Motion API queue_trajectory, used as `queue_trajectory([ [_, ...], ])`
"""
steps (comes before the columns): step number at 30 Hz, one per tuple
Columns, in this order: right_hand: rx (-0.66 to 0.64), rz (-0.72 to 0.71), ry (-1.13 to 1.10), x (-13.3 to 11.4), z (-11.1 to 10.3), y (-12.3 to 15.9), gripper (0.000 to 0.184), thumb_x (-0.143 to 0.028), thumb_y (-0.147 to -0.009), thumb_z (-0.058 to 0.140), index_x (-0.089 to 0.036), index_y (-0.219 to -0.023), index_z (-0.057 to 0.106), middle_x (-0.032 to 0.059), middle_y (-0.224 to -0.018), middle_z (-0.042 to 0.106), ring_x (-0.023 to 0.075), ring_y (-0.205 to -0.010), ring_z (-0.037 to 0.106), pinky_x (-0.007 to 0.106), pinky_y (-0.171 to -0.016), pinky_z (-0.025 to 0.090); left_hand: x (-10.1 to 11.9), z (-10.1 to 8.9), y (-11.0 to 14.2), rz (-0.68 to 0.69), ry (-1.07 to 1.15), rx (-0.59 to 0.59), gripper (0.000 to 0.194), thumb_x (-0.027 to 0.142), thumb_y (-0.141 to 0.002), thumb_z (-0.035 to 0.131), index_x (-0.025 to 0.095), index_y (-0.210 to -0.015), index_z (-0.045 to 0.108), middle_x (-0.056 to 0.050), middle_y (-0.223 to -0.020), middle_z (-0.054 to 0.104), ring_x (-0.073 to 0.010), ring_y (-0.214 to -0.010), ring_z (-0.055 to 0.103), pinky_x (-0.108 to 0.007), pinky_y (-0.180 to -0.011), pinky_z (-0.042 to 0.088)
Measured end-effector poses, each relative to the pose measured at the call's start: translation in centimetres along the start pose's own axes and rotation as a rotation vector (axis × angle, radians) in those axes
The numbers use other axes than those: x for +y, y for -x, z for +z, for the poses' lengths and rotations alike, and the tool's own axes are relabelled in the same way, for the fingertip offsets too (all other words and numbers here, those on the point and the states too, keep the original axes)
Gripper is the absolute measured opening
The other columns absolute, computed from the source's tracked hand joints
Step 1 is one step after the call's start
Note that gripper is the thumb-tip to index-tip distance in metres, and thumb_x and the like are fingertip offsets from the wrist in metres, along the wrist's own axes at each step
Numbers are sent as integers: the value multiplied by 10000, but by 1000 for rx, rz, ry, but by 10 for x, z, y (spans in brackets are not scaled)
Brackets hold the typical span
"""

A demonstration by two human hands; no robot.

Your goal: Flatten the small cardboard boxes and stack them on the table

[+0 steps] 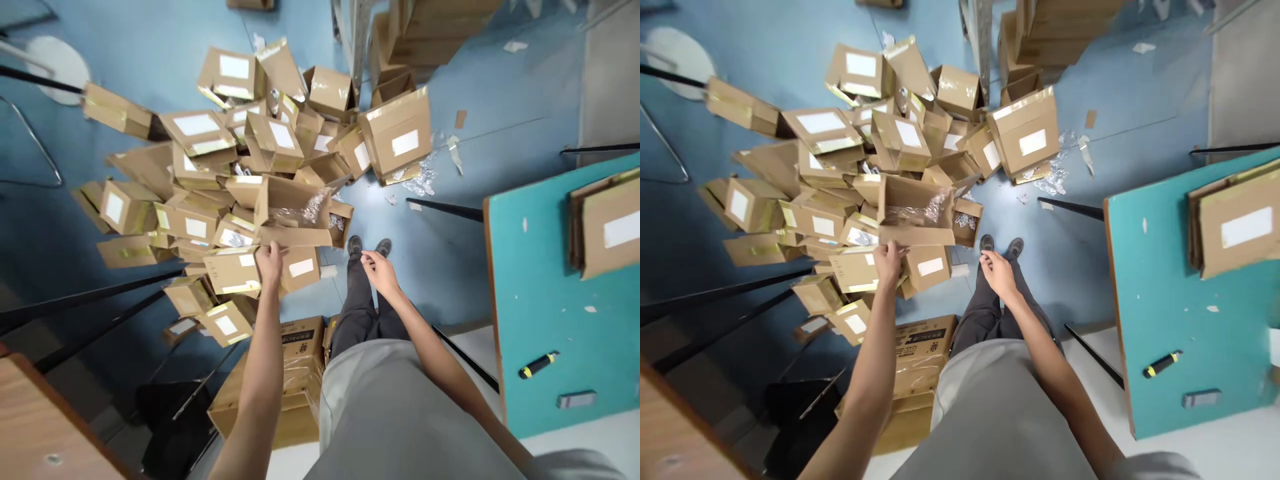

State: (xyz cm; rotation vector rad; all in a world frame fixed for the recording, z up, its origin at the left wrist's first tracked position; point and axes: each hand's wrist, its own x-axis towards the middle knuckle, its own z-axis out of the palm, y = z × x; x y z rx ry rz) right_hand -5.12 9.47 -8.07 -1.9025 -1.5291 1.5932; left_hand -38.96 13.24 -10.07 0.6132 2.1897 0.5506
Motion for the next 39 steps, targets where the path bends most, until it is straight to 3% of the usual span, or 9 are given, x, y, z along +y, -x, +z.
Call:
queue_trajectory([
  [5, 326, 36, 103, -13, -66, 11, 498, -427, -1051, 594, -166, -1468, 670, 200, -1437, 688, 324, -1310, 689, 484, -1155, 573, 50, 38, 83, 75, 97, -315, 278, 412, -872, 586, 205, -691, 629, -75, -706, 706, -281, -823, 764, -358, -808, 639],
  [10, 704, 218, 123, 25, -151, 69, 863, -555, -947, 719, -98, -1639, 480, 286, -1658, 467, 414, -1570, 454, 597, -1304, 397, 127, 93, 139, 282, -22, -701, 279, 392, -850, 591, 224, -628, 580, -32, -653, 649, -231, -754, 686, -308, -734, 578],
  [16, 1007, 316, -228, 83, -217, 156, 922, -586, -898, 732, -162, -1669, 457, 244, -1663, 521, 387, -1537, 515, 588, -1275, 439, 232, 165, 198, 594, -260, -1014, 374, 422, -842, 596, 236, -557, 443, 36, -543, 401, -129, -550, 409, -254, -548, 365],
  [20, 1151, 344, -503, 121, -245, 200, 824, -461, -850, 715, -173, -1603, 546, 204, -1577, 633, 338, -1317, 698, 500, -1110, 590, 274, 239, 261, 684, -249, -1172, 359, 457, -826, 613, 245, -605, 425, 36, -588, 415, -138, -598, 455, -252, -592, 427],
  [24, 1279, 383, -532, 163, -272, 252, 567, -421, -872, 647, -168, -1377, 697, 163, -1336, 784, 301, -1118, 769, 468, -1050, 604, 283, 329, 343, 645, -161, -1177, 370, 512, -858, 589, 261, -678, 387, 29, -641, 433, -154, -648, 509, -261, -639, 499],
  [27, 1311, 515, -418, 193, -290, 296, 364, -464, -952, 591, -210, -1148, 763, 134, -1126, 836, 311, -990, 778, 449, -946, 609, 280, 393, 402, 603, -207, -1199, 369, 532, -884, 592, 262, -725, 396, 33, -669, 439, -149, -645, 492, -259, -625, 485],
  [31, 1272, 664, -316, 230, -307, 338, 331, -482, -1014, 565, -224, -1025, 772, 133, -1004, 842, 317, -902, 783, 392, -852, 580, 271, 467, 464, 592, -277, -1229, 297, 515, -895, 598, 246, -812, 504, 2, -763, 578, -187, -751, 584, -300, -710, 531],
  [35, 1152, 714, -317, 255, -321, 360, 269, -423, -1032, 576, -228, -1029, 762, 114, -1000, 832, 300, -865, 781, 391, -842, 581, 255, 522, 506, 683, -339, -1210, 200, 410, -867, 588, 214, -900, 611, -37, -909, 700, -218, -902, 652, -327, -849, 560],
  [39, 1231, 675, -205, 256, -344, 368, 283, -332, -1065, 546, -204, -1214, 749, 161, -1221, 776, 333, -1139, 735, 468, -1024, 579, 239, 546, 525, 727, -378, -1176, 235, 336, -843, 563, 193, -1008, 650, -73, -1039, 751, -239, -974, 681, -354, -913, 562],
])
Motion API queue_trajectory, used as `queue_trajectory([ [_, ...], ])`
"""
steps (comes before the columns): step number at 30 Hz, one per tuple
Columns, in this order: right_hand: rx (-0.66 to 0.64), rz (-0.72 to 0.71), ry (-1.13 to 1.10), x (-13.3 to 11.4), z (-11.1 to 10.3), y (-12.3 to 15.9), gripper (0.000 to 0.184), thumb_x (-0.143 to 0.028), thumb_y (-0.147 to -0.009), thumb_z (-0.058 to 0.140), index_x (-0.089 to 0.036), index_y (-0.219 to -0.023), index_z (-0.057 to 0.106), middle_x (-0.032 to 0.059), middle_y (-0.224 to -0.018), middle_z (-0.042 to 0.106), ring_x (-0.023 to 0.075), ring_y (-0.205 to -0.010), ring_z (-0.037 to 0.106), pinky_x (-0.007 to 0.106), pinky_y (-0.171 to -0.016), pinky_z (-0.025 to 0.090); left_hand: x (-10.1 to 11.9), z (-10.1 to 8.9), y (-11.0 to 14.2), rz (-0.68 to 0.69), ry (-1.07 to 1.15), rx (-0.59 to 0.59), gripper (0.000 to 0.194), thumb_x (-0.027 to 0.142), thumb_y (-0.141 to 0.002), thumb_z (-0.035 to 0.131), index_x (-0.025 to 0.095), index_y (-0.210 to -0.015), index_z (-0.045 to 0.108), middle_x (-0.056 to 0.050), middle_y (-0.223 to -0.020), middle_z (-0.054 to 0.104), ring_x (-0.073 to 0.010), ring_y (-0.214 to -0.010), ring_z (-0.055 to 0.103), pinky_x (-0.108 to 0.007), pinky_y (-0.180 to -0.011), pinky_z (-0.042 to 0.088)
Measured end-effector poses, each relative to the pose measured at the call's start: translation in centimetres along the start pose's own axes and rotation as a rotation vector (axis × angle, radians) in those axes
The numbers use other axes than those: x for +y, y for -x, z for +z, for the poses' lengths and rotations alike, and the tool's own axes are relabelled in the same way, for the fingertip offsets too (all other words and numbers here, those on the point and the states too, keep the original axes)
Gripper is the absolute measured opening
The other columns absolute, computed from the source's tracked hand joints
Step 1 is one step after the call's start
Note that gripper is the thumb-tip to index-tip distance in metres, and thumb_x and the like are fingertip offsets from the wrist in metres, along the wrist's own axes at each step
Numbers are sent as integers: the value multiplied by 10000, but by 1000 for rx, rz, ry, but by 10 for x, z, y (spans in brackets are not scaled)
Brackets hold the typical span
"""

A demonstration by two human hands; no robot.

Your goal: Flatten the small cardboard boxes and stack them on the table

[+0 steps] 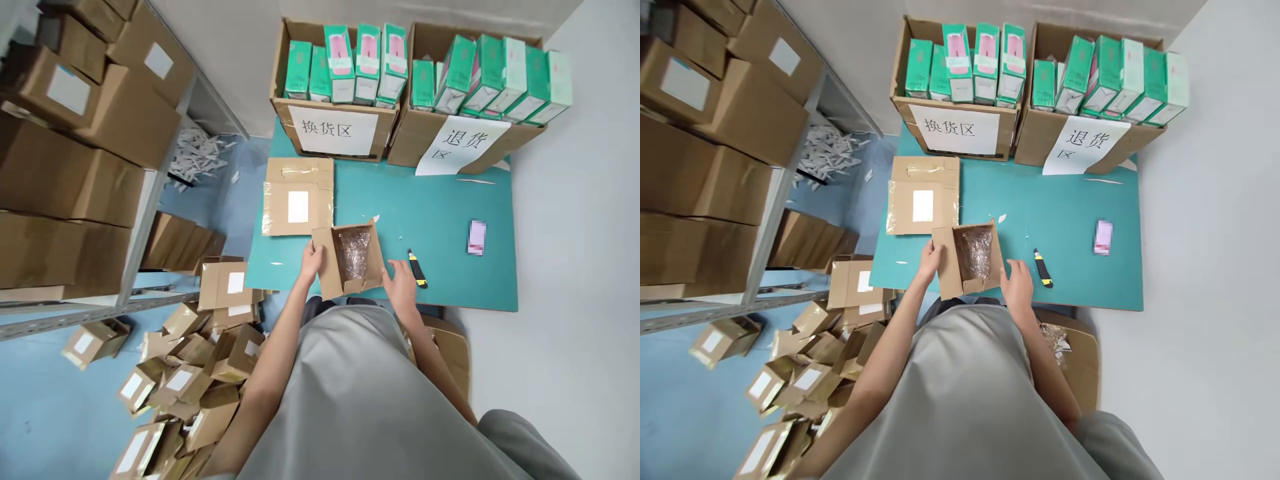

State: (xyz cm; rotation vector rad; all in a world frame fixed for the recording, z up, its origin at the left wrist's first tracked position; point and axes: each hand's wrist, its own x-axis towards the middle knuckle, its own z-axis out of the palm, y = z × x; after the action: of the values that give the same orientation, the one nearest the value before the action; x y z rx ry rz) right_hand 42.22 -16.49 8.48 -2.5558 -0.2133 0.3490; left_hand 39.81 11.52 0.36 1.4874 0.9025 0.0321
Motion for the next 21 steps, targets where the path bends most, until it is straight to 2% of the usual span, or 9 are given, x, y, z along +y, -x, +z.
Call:
queue_trajectory([
  [2, -18, -110, -35, -18, 1, -13, 322, -287, -1097, 509, -212, -1320, 728, 167, -1323, 732, 338, -1270, 682, 494, -1130, 545, -1, 4, -1, 2, -25, 18, 274, 315, -839, 575, 189, -1070, 651, -99, -1111, 767, -259, -1030, 701, -381, -959, 569],
  [5, -273, -207, -28, -55, 23, -44, 400, -214, -1075, 585, -242, -1465, 672, 164, -1440, 673, 347, -1385, 636, 512, -1209, 520, -2, -2, -1, -3, -76, 17, 304, 294, -825, 603, 190, -1108, 644, -120, -1163, 775, -278, -1083, 720, -412, -1022, 571],
  [7, -437, -151, 116, -78, 50, -73, 697, -168, -945, 793, -221, -1601, 563, 225, -1621, 532, 416, -1527, 523, 575, -1224, 514, -2, -7, -4, -8, -105, -5, 318, 289, -812, 619, 189, -1114, 639, -128, -1169, 775, -289, -1089, 726, -428, -1030, 574],
  [9, -582, -36, 295, -94, 81, -100, 1116, -112, -693, 1000, -195, -1674, 473, 294, -1754, 352, 518, -1619, 369, 662, -1189, 523, -2, -11, -8, -5, -119, -31, 330, 289, -805, 630, 190, -1119, 635, -137, -1175, 773, -301, -1098, 729, -440, -1026, 577],
  [11, -697, -27, 402, -101, 110, -119, 1259, -177, -576, 1071, -156, -1678, 462, 333, -1767, 319, 538, -1614, 358, 649, -1117, 573, -4, -12, -11, 15, -114, -41, 348, 288, -806, 633, 194, -1141, 627, -145, -1199, 766, -312, -1128, 727, -450, -1040, 573],
  [13, -749, -62, 447, -102, 131, -124, 1148, -311, -613, 1061, -108, -1614, 537, 331, -1736, 391, 486, -1573, 435, 575, -1077, 603, -7, -12, -14, 42, -106, -30, 363, 281, -807, 632, 202, -1161, 615, -150, -1220, 755, -318, -1161, 720, -458, -1066, 564],
  [15, -744, -70, 436, -98, 144, -118, 867, -394, -769, 965, -94, -1514, 636, 295, -1700, 475, 416, -1540, 498, 528, -1088, 596, -11, -12, -14, 59, -100, -17, 365, 276, -810, 628, 210, -1168, 602, -146, -1212, 749, -318, -1169, 715, -468, -1088, 556],
  [18, -675, -17, 394, -92, 151, -101, 528, -271, -944, 812, -112, -1432, 693, 274, -1693, 501, 388, -1545, 510, 591, -1128, 556, -18, -15, -11, 70, -86, -16, 374, 277, -828, 623, 215, -1195, 588, -138, -1216, 743, -317, -1170, 713, -489, -1111, 549],
  [21, -599, -97, 293, -90, 150, -85, 430, -184, -980, 767, -120, -1399, 695, 288, -1635, 549, 378, -1469, 584, 604, -1090, 580, -24, -21, -8, 79, -82, -8, 383, 291, -854, 623, 205, -1225, 585, -147, -1223, 735, -323, -1194, 707, -508, -1131, 542],
])
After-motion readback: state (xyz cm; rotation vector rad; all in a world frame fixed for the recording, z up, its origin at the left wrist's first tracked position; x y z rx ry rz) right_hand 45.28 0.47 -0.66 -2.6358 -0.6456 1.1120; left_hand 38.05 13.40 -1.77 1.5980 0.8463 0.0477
